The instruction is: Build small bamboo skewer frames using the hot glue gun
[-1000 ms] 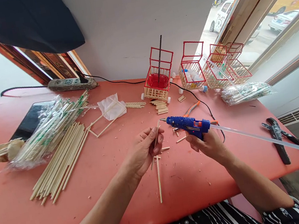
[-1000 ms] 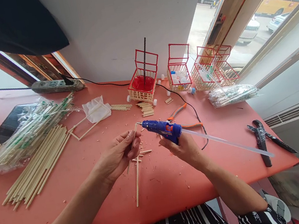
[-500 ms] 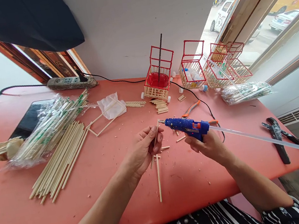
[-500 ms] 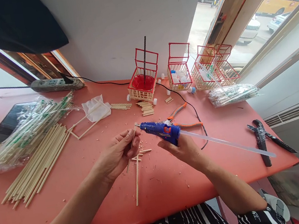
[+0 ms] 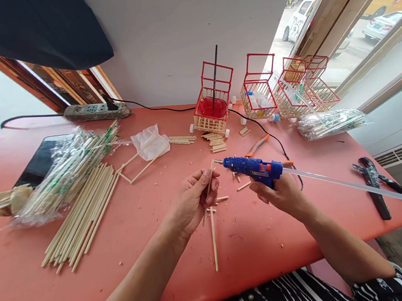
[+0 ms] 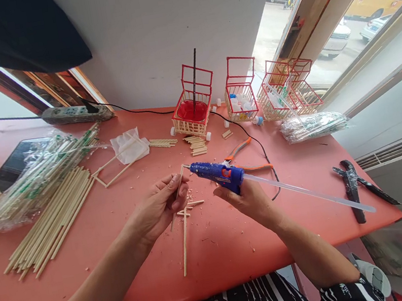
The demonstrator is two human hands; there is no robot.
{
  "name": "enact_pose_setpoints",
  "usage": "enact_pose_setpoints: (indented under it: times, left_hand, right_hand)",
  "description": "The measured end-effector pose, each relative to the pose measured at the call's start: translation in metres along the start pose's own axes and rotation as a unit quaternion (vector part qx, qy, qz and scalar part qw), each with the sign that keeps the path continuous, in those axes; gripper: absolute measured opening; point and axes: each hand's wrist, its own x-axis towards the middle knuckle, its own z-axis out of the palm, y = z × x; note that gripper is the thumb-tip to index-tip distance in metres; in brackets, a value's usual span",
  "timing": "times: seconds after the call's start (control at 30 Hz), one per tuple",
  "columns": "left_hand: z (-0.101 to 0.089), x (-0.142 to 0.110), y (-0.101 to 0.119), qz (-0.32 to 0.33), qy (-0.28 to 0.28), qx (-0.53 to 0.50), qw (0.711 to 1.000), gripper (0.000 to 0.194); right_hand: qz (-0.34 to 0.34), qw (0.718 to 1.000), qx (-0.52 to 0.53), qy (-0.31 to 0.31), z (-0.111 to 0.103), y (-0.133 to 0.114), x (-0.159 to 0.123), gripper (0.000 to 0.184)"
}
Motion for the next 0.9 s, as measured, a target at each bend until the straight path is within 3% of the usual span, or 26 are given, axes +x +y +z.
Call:
enact_pose_setpoints:
  times: [0.9]
  left_hand:
    - [-0.0035, 0.0008, -0.0033, -0.007, -0.017, -0.008, 1.0, 0.034]
  right_hand:
    - [-0.055, 0.996, -0.067, 0.0, -0.0005, 0.0015, -0.0011, 0.029]
